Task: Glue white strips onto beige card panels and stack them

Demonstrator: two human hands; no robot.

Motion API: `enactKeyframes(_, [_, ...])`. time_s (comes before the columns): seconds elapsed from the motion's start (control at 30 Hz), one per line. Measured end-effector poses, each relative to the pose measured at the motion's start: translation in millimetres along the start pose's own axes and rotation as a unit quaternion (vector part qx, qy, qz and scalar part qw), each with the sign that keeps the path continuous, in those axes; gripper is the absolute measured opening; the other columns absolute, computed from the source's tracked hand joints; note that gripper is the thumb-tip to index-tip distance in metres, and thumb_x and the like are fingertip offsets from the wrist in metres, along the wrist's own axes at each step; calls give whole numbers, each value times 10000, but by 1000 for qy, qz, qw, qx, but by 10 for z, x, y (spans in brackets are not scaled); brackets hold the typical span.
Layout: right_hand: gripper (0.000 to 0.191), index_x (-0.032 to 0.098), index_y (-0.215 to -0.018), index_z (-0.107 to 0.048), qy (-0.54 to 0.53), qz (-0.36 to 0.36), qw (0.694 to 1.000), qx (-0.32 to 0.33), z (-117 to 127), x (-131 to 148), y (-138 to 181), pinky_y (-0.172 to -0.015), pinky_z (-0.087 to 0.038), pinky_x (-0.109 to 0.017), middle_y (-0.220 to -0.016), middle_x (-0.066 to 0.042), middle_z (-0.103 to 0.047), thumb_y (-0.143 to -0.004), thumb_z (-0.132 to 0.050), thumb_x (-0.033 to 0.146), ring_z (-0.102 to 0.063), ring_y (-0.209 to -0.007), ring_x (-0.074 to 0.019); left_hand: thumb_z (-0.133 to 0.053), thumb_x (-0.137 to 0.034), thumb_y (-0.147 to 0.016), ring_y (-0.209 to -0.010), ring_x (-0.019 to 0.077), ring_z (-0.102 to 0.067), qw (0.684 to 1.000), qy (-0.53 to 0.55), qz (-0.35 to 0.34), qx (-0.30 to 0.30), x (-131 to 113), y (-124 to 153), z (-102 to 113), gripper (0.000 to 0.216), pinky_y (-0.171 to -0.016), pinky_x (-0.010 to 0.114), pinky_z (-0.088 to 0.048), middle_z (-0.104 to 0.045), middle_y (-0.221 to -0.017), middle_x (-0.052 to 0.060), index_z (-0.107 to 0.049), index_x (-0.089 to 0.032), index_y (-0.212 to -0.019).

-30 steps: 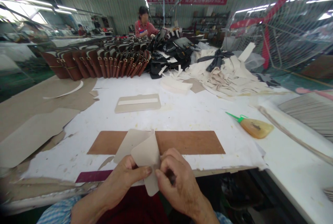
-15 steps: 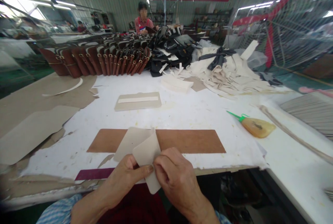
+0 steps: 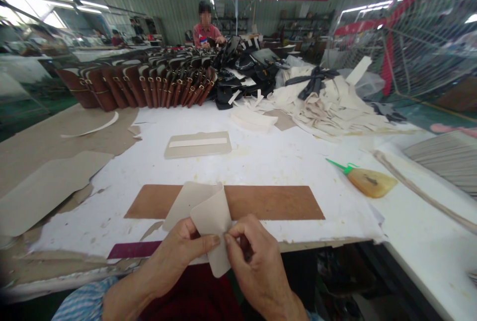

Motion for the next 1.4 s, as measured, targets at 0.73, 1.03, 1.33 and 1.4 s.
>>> enactKeyframes(0.73, [277, 258, -1016, -798, -138, -56, 988, 47, -142, 100, -32, -712, -536, -221, -893, -18, -698, -1016, -525, 204, -696, -836, -137, -862, -442, -767, -698, 139, -489, 997, -14, -65, 29, -1, 17, 17, 312, -686, 264, -411, -619, -736, -8, -735, -159, -805])
enactKeyframes(1.03, [274, 223, -999, -779, -87, -30, 995, -23, -124, 106, -34, -691, -589, -232, -873, -30, -762, -960, -518, 149, -726, -773, -151, -884, -477, -718, -657, 130, -472, 997, -16, -77, 1, -51, 11, 15, 350, -681, 261, -433, -624, -700, -19, -723, -172, -777])
enactKeyframes(1.33, [165, 219, -865, -694, -31, 13, 996, -77, -69, 196, 13, -602, -554, -210, -755, -4, -721, -961, -583, 143, -693, -650, -129, -836, -452, -779, -735, 175, -553, 995, -42, -89, 6, -28, 15, 2, 307, -722, 287, -465, -664, -753, 17, -742, -161, -801])
enactKeyframes(1.4, [196, 218, -855, -686, -16, 38, 996, -78, -45, 245, -11, -627, -542, -216, -761, -8, -714, -963, -557, 117, -685, -677, -131, -833, -437, -783, -743, 176, -551, 995, -47, -93, 3, -21, 12, 16, 293, -718, 284, -463, -670, -760, 21, -741, -159, -792])
Point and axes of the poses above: each hand's wrist, its own y-axis away from the middle knuckle, its own z-axis out of the back of the hand, x = y × z, the point moved 7 cm from there along -y, towards the middle knuckle
